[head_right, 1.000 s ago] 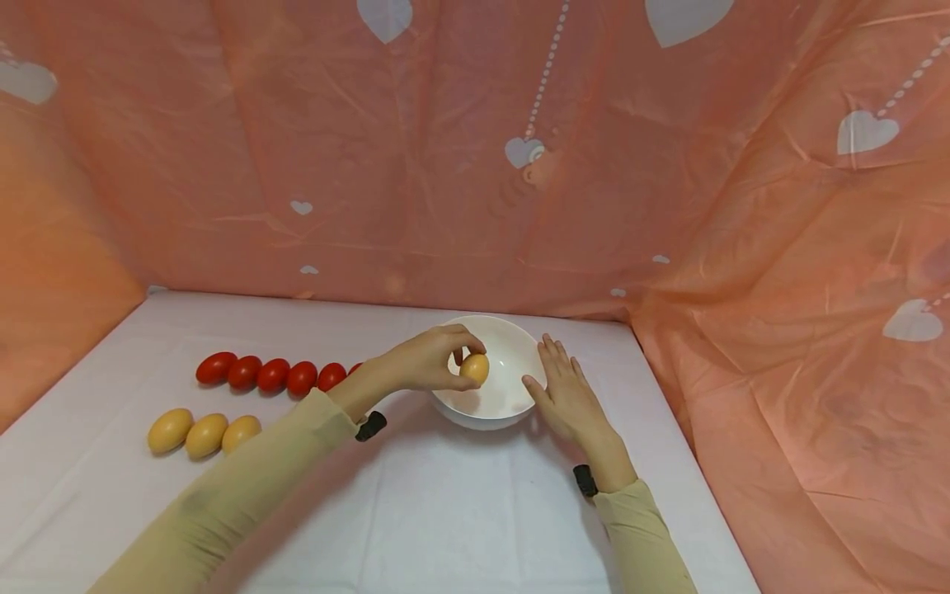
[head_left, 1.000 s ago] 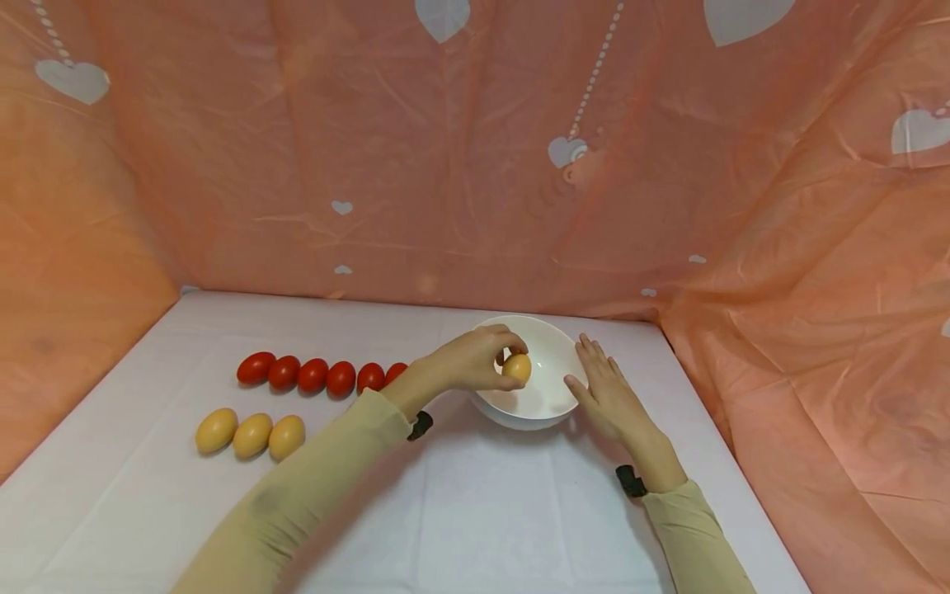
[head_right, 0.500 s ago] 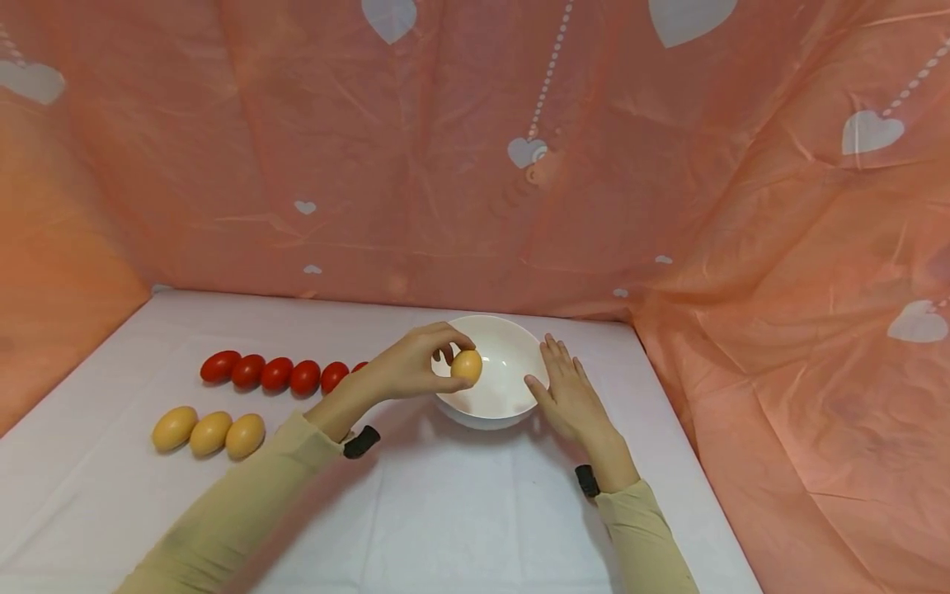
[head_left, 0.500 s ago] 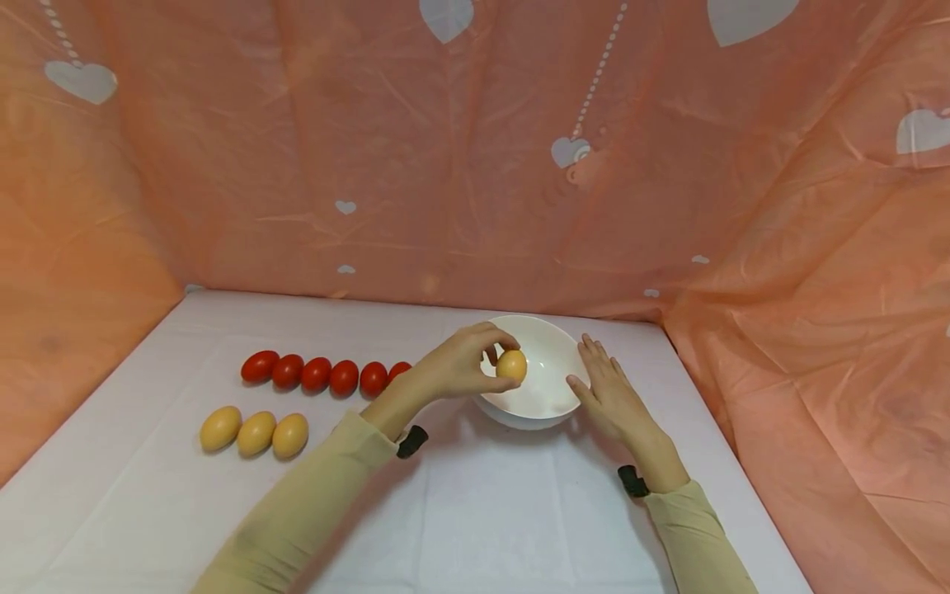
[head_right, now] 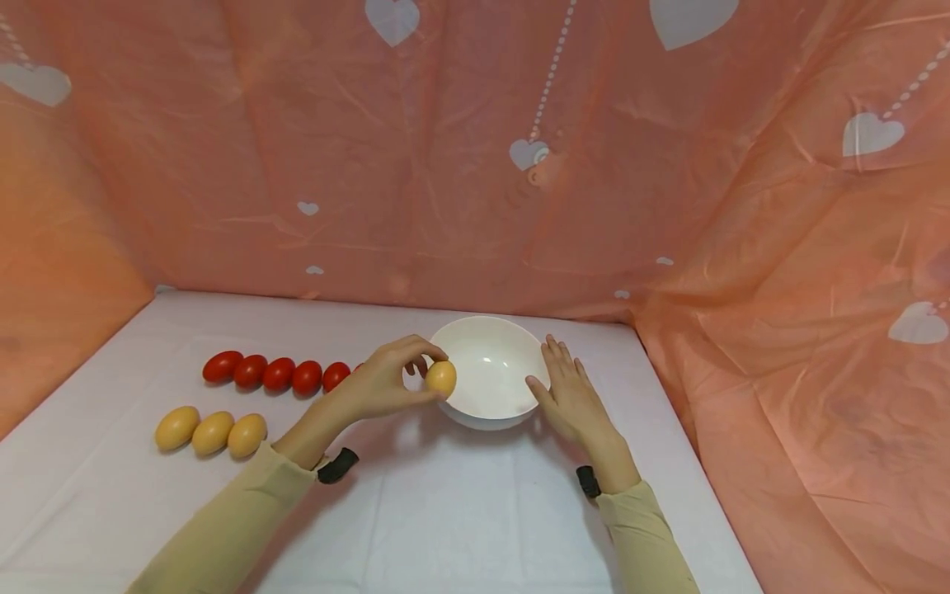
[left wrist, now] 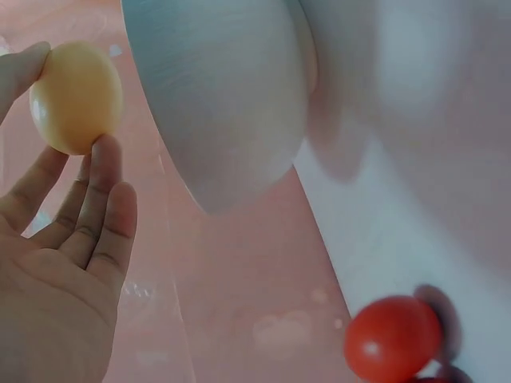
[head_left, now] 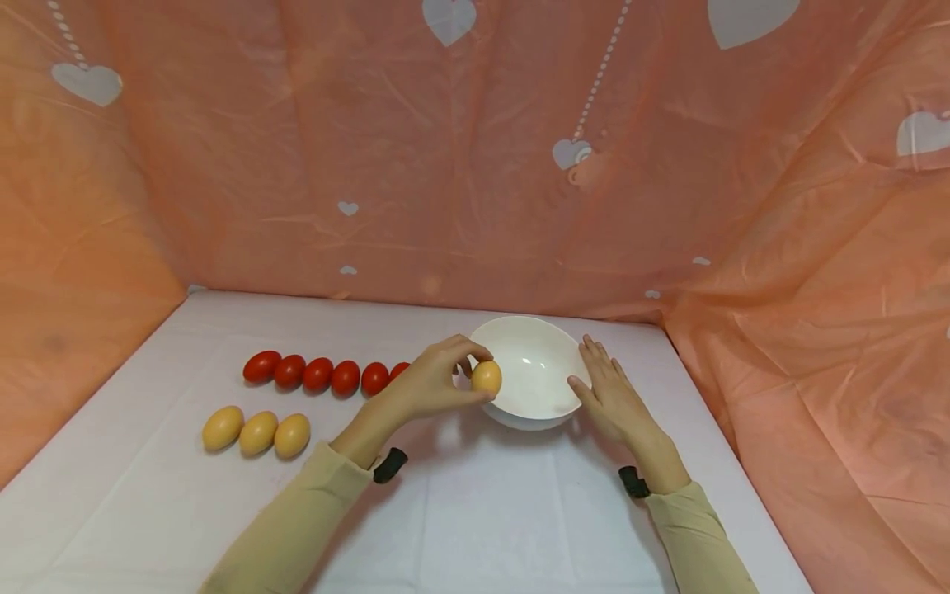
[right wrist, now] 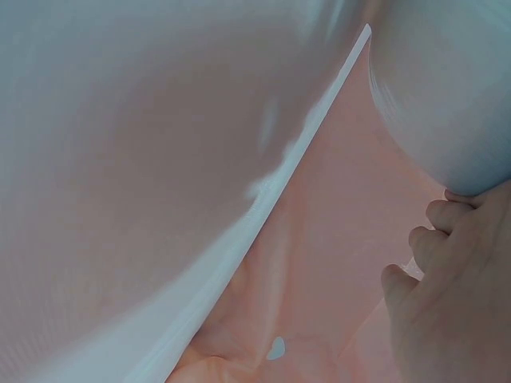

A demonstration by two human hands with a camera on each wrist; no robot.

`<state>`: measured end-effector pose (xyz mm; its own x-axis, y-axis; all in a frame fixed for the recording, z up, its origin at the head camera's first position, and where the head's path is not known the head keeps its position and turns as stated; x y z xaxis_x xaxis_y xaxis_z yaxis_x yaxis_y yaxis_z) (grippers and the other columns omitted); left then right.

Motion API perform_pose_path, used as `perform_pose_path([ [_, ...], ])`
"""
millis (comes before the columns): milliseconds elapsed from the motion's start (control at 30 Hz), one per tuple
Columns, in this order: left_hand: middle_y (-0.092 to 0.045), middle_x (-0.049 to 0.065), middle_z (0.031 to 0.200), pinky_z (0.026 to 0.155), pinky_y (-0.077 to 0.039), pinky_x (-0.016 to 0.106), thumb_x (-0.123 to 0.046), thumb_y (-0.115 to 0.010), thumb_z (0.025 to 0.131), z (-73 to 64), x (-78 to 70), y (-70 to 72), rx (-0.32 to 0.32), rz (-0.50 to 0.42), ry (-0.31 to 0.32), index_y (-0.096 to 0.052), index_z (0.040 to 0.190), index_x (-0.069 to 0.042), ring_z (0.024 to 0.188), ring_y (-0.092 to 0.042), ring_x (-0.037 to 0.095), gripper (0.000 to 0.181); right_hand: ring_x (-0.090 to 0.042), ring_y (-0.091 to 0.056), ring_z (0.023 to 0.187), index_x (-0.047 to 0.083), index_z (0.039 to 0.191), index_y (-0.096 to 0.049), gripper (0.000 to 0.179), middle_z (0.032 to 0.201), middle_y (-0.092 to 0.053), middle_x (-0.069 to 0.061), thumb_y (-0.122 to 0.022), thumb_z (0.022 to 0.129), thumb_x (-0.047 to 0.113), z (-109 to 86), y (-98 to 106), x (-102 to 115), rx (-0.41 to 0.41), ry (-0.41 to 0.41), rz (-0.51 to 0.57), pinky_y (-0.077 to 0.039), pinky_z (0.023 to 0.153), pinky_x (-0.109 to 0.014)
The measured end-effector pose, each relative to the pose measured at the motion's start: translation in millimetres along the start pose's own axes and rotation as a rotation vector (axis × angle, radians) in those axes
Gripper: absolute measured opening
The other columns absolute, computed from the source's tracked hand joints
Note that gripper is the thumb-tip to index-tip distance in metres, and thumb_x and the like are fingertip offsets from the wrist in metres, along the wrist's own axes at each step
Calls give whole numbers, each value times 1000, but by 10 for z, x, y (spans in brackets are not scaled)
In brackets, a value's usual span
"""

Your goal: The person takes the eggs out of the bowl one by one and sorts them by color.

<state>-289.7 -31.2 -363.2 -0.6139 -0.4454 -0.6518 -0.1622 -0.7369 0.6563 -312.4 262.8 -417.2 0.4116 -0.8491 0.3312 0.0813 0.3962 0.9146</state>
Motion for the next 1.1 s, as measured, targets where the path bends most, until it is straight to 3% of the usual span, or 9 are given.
perform_pose_path([
  [433,-65,-7,110,79,-52,33,-29,-87,84,-413,142,203,34,86,128,-71,119,-18,96,-61,16,40,-43,-13,158,-7,161,-23,71,171,-16,-21,-41,111,40,4,6,4,1,-1,-5,-12,125,-62],
  [700,-65,-5,112,89,-54,38,-32,-86,85,-674,222,374,73,146,215,-70,121,-18,101,-63,22,42,-42,-12,158,-5,162,-21,71,172,-14,-20,-40,111,41,-3,9,2,10,-12,-10,-11,125,-62],
  [900,-63,-7,105,86,-54,36,-30,-87,84,-862,311,517,98,221,243,-71,116,-19,97,-60,16,37,-40,-10,159,-4,163,-20,72,172,-14,-20,-40,111,42,-2,17,15,17,-16,-3,-10,125,-61],
  [1100,-65,-7,104,87,-54,40,-29,-87,82,-1025,374,657,93,335,216,-72,113,-20,98,-61,16,36,-42,-12,158,-5,162,-21,71,172,-15,-21,-40,112,41,-5,15,21,14,-14,-5,-11,125,-62],
])
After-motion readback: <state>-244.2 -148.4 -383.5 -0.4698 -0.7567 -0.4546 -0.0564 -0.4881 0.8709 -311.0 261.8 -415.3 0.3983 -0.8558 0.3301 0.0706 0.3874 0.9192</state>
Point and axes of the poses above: each hand's wrist, its own z-axis towards the middle knuckle, its own y-axis out of the back of the hand, x = y × z, the point moved 5 cm from there along z, towards the middle knuckle
